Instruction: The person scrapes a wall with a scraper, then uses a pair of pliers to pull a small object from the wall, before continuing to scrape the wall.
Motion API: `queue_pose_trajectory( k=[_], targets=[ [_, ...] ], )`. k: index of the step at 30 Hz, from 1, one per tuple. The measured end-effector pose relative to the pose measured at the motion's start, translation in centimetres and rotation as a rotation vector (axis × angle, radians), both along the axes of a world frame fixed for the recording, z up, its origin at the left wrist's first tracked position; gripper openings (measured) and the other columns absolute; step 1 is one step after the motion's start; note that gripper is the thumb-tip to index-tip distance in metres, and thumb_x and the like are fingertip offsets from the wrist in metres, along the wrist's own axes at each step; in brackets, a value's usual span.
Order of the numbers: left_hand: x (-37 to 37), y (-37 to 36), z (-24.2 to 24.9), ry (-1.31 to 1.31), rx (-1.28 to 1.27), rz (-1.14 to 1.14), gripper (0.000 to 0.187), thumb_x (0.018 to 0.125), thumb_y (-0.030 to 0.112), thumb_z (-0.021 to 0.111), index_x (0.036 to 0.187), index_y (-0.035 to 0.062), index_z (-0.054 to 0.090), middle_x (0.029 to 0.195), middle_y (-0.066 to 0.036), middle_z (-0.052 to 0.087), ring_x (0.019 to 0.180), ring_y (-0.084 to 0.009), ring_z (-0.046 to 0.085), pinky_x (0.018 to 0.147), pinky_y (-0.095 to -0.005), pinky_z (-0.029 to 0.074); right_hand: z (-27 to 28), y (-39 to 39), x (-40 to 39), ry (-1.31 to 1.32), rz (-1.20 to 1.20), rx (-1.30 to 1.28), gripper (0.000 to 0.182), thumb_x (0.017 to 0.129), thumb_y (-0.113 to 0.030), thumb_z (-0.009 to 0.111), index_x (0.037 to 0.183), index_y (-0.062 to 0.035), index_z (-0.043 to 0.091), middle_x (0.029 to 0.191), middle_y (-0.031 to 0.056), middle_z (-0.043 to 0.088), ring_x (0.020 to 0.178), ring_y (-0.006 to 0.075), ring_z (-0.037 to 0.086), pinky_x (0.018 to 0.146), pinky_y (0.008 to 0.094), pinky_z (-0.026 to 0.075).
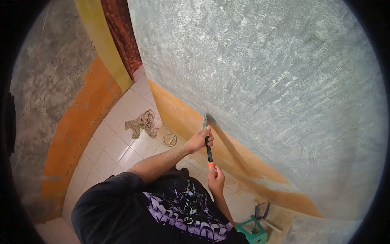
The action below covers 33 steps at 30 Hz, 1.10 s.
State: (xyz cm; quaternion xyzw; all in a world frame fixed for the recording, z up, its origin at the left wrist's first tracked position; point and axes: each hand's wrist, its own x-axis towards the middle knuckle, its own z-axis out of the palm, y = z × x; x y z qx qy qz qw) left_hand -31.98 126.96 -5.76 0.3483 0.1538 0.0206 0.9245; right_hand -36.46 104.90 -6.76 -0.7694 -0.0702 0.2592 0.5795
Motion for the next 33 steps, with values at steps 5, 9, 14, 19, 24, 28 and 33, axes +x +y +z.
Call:
queue_pose_trajectory(
  k=[5,9,14,19,24,28,33],
  targets=[
    [0.1,0.0,-0.8,0.025,0.056,0.077,0.034,0.105,0.042,0.038,0.088,0.0131,0.034,0.070,-0.003,0.041,0.059,-0.0160,0.045,0.063,-0.0369,0.048,-1.2,0.2,0.7,-0.073,0.053,-0.044,0.031,0.101,-0.028,0.056,0.112,0.0008,0.060,0.061,-0.0032,0.047,0.052,0.0054,0.043,0.048,0.0246,0.032],
    [0.2,0.7,-1.2,0.006,0.055,0.076,0.034,0.105,0.043,0.038,0.089,0.0141,0.032,0.067,-0.002,0.039,0.057,-0.0146,0.043,0.062,-0.0368,0.048,-1.4,1.0,0.7,-0.166,0.075,-0.071,0.032,0.101,-0.028,0.056,0.111,0.0013,0.060,0.061,-0.0019,0.048,0.052,0.0064,0.043,0.048,0.0262,0.032],
    [-0.1,1.3,-0.5,0.046,0.088,0.055,0.035,0.105,0.045,0.038,0.090,0.0141,0.031,0.066,-0.001,0.038,0.055,-0.0137,0.042,0.061,-0.0369,0.048,-2.3,1.9,-0.1,-0.170,0.058,-0.058,0.031,0.101,-0.027,0.055,0.109,0.0019,0.059,0.061,-0.0010,0.049,0.052,0.0069,0.045,0.048,0.0269,0.033],
    [-0.3,2.1,-0.6,0.063,0.129,0.041,0.035,0.105,0.045,0.039,0.090,0.0135,0.031,0.067,-0.002,0.039,0.055,-0.0137,0.042,0.060,-0.0365,0.048,-2.9,2.9,-0.7,-0.118,0.030,-0.004,0.028,0.101,-0.025,0.054,0.109,0.0016,0.059,0.060,-0.0010,0.049,0.052,0.0069,0.045,0.048,0.0265,0.035],
    [-0.7,3.2,-0.8,0.068,0.135,0.028,0.035,0.105,0.044,0.038,0.091,0.0132,0.032,0.065,-0.002,0.039,0.054,-0.0138,0.042,0.059,-0.0357,0.047,-3.1,4.3,-1.6,-0.152,0.007,-0.036,0.028,0.100,-0.025,0.056,0.108,0.0016,0.060,0.060,-0.0015,0.049,0.052,0.0066,0.045,0.048,0.0265,0.036],
    [-0.5,3.3,-1.0,0.043,0.181,0.009,0.036,0.105,0.044,0.038,0.089,0.0117,0.034,0.064,-0.002,0.039,0.055,-0.0147,0.044,0.059,-0.0359,0.047,-4.1,4.1,-1.5,-0.162,0.034,-0.026,0.030,0.102,-0.027,0.054,0.111,0.0014,0.059,0.064,-0.0040,0.047,0.053,0.0041,0.043,0.047,0.0229,0.033],
    [-0.6,3.0,-0.7,0.059,0.219,-0.003,0.041,0.105,0.044,0.037,0.082,0.0100,0.035,0.064,-0.003,0.043,0.058,-0.0159,0.048,0.061,-0.0356,0.049,-2.7,3.6,-1.6,-0.082,-0.037,0.011,0.029,0.100,-0.026,0.056,0.110,0.0004,0.063,0.063,-0.0034,0.048,0.055,0.0045,0.044,0.050,0.0230,0.034]
  ],
)
